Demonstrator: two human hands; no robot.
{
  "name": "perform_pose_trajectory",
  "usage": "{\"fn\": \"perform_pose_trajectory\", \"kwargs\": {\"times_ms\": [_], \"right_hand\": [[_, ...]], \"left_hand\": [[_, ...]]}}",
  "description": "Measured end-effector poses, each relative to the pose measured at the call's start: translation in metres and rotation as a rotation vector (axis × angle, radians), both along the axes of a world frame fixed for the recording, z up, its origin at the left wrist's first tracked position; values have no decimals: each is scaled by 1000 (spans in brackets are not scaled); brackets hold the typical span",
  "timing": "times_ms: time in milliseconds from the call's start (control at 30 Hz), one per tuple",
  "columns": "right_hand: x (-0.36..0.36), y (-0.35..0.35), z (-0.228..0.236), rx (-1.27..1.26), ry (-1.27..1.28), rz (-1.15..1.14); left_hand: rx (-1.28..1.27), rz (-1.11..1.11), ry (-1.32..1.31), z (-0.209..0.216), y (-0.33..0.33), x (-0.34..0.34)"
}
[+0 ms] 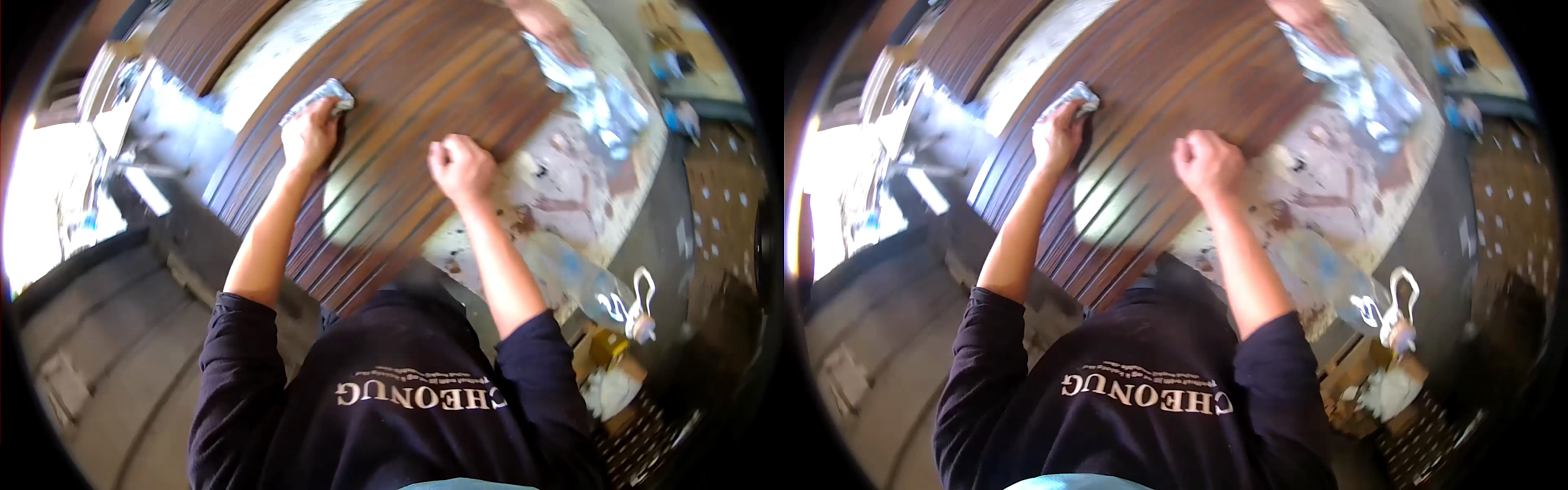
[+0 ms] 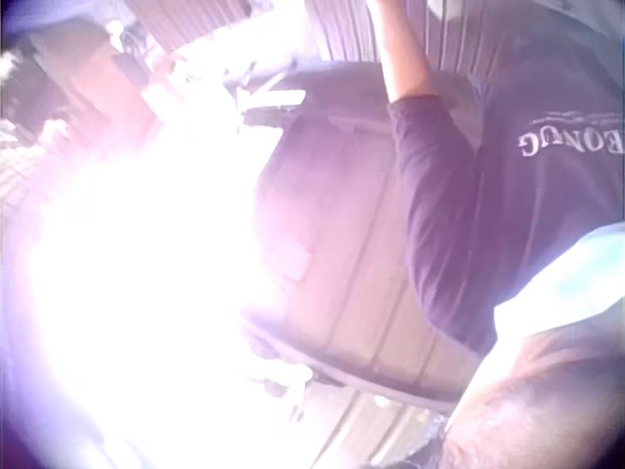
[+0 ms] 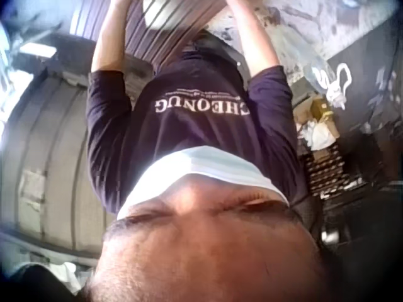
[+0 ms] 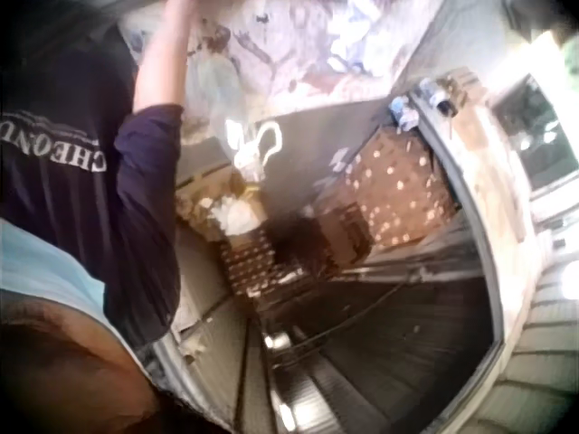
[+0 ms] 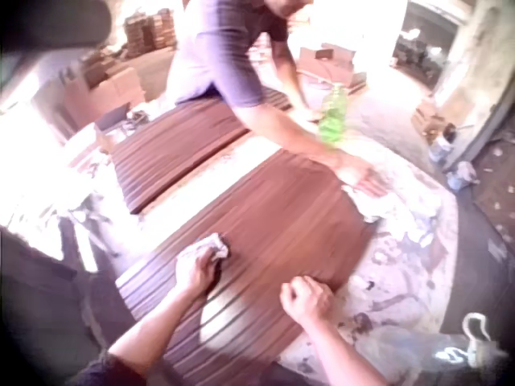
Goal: The person wipes down wooden slat panels using a cloth, moving it along the surfaces and grooves. The person also applies liquid from a plastic bottle to the cloth while handling the panels.
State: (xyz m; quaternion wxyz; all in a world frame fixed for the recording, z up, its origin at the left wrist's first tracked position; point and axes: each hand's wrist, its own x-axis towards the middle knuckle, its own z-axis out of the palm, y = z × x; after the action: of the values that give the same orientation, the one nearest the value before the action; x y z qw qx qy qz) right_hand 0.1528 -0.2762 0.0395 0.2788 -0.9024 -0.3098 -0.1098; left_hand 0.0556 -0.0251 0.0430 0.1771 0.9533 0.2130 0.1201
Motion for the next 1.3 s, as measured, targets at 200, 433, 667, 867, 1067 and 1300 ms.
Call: {"fn": "perform_pose_trajectory", "kwargs": {"times_ms": [200,433,667,867,1067,1300], "right_hand": [[1,0,-14,-13,143,42],[-13,-8,-14,-68,216,-87],[-6,1,-20,-41,199,-69],[-6,-4,-22,-27,352,-27],[-1,-4,1,18,190,-28],[6,-4,0,205,128,12]], "left_hand": [[-145,158,168,-52,20,-50],[28,-225,-145,-94,70,-15],[53,-265,-49,-72,45,126],[196,-447,-177,-94,15,-17],[24,-303,21,-62,-19,-38],[234,-10,-84,-19,-54,32]]}}
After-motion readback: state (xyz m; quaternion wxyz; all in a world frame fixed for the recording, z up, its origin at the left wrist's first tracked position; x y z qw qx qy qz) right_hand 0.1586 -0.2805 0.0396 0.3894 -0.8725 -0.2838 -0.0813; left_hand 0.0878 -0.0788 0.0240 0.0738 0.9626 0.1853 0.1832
